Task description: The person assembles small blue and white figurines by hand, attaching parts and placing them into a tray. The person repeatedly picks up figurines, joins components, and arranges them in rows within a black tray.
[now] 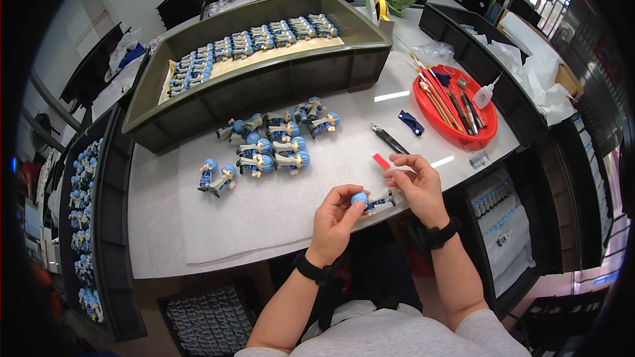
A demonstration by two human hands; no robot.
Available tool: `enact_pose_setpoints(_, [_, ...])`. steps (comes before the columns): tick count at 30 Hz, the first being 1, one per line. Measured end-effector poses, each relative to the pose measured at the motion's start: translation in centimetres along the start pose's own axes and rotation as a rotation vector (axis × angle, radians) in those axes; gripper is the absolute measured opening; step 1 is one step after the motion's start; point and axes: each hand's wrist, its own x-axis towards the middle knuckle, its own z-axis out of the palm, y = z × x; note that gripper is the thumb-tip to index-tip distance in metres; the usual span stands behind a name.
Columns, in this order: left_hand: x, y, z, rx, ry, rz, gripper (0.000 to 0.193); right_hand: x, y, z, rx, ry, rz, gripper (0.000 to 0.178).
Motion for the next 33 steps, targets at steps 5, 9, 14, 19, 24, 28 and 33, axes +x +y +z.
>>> enact_pose_setpoints(5, [0.0,0.2,0.0,0.048,0.016,0.014,0.022,-0.6,-1.1,-0.1,-0.161,0.026,-0.022,0.018])
enact_pose_setpoints(9, [0.1,0.2,0.1,0.059,0.0,0.002,0.024,-2.4,-1.6,-0.9,-0.127,-0.123,-0.058,0.023])
enact_pose_setpoints(14, [0.4,0.0,1.0,0.22,0.055,0.031,0.019,-4.5,-2.5,-1.0,-0.416,-0.216,-0.409,0.032])
enact_pose_setpoints(19, [0.0,-0.5,0.2,0.275,0.02,0.073,0.019,-5.2,-0.5,-0.6,-0.291,-0.158,-0.509,0.019])
enact_pose_setpoints(24, [-0.1,-0.6,0.7,0.429,0.053,0.076,0.03,-6.1,1.4,-0.7,-0.229,-0.102,-0.457,0.021])
enact_pose_setpoints(28, [0.1,-1.2,-0.3,0.394,0.003,0.104,0.019,-6.3,1.4,-1.0,-0.201,-0.128,-0.38,0.026])
enact_pose_setpoints(33, [-0.5,-0.1,1.0,0.469,0.03,0.094,0.023,-5.9,2.2,-5.3,-0.272,0.116,-0.558,0.023])
